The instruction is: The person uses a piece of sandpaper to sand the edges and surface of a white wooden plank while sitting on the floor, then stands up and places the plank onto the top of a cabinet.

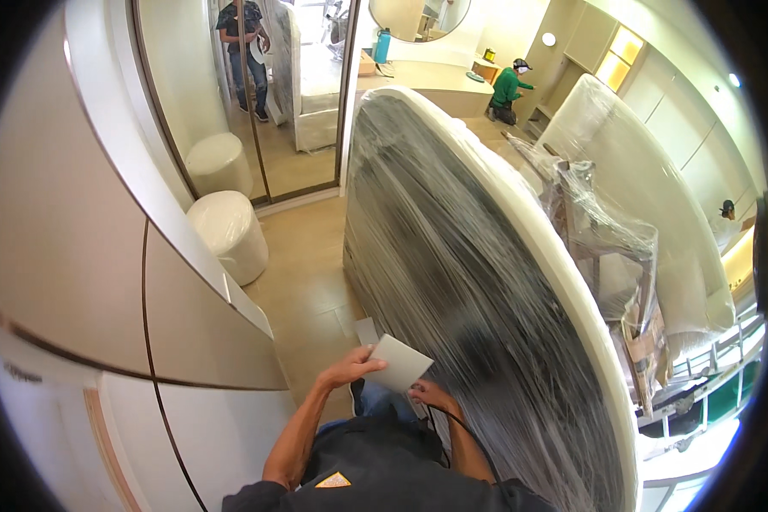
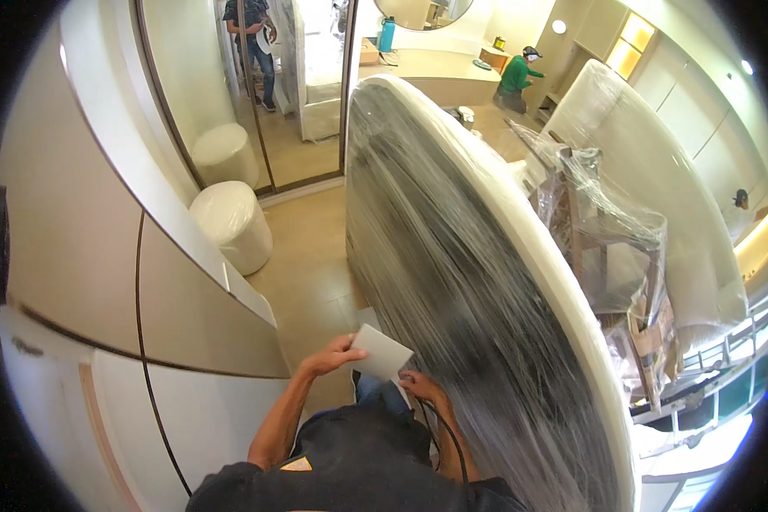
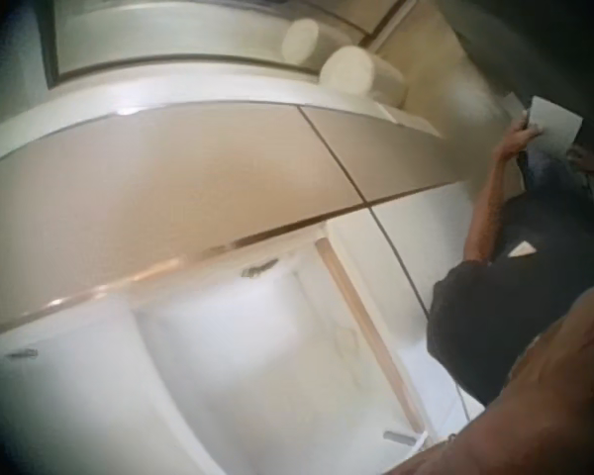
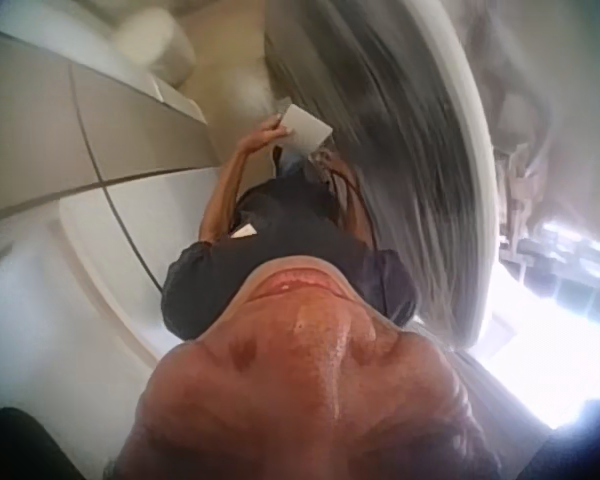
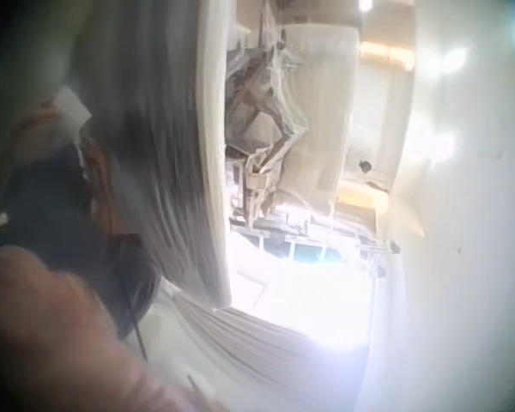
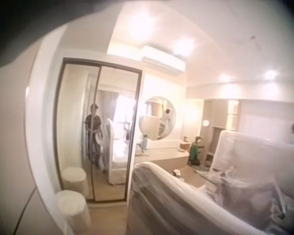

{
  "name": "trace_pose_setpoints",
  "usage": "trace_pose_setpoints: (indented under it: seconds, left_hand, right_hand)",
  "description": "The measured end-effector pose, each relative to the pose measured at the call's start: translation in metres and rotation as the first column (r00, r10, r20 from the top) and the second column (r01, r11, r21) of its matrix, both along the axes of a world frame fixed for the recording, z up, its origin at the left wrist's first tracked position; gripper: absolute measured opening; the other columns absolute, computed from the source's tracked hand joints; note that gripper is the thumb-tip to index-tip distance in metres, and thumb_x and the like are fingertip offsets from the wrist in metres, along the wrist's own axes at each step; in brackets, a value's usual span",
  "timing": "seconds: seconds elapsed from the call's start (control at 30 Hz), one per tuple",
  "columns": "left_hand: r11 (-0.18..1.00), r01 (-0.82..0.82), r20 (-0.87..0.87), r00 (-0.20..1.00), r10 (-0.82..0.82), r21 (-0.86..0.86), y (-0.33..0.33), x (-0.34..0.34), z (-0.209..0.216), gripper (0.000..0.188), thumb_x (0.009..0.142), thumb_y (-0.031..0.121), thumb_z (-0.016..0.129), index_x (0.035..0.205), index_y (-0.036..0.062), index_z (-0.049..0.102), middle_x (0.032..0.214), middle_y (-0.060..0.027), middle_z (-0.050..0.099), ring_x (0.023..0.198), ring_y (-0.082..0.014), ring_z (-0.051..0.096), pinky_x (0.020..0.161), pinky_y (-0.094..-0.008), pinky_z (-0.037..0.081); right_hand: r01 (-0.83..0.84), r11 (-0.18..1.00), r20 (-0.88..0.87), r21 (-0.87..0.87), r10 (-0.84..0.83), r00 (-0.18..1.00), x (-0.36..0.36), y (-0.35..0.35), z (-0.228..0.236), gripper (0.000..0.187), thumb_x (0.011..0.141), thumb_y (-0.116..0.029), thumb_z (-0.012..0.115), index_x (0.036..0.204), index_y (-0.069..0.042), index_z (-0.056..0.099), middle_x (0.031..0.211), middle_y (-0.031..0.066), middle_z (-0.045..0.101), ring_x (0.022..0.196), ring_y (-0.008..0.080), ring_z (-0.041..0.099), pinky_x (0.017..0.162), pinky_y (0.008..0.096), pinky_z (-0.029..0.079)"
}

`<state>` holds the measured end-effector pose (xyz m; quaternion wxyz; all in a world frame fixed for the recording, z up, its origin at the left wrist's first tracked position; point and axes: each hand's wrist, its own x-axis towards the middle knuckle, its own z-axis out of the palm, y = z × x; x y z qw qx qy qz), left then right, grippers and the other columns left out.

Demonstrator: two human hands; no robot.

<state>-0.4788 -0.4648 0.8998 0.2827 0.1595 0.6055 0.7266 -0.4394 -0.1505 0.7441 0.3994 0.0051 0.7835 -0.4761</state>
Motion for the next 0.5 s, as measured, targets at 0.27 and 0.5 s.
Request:
trace_pose_setpoints:
  seconds: [0.27,0.5]
  left_hand:
    - [0.872,-0.467,0.169,0.880,0.443,0.146,-0.098,-0.098,-0.019,0.039,0.092,0.018,0.062,0.126,0.0005,0.056,0.119,-0.0084,0.064,0.110,-0.0183,0.058,0.097,-0.0343,0.043]
    - [0.793,-0.591,0.100,0.807,0.583,0.148,-0.165,-0.233,0.024,0.035,0.091,0.014,0.062,0.124,0.0013,0.058,0.118,-0.0078,0.065,0.109,-0.0170,0.059,0.098,-0.0342,0.042]
  right_hand:
    - [-0.288,0.957,-0.054,0.023,0.289,0.956,-0.179,-0.088,-0.035,0.053,0.092,-0.033,0.064,0.134,-0.002,0.052,0.113,0.0139,0.065,0.097,0.0183,0.063,0.079,0.0326,0.052]
    - [-0.403,0.914,-0.423,0.038,0.380,0.822,-0.336,-0.169,-0.023,0.047,0.093,-0.031,0.063,0.132,-0.005,0.055,0.097,0.0116,0.070,0.084,0.0159,0.065,0.074,0.0305,0.052]
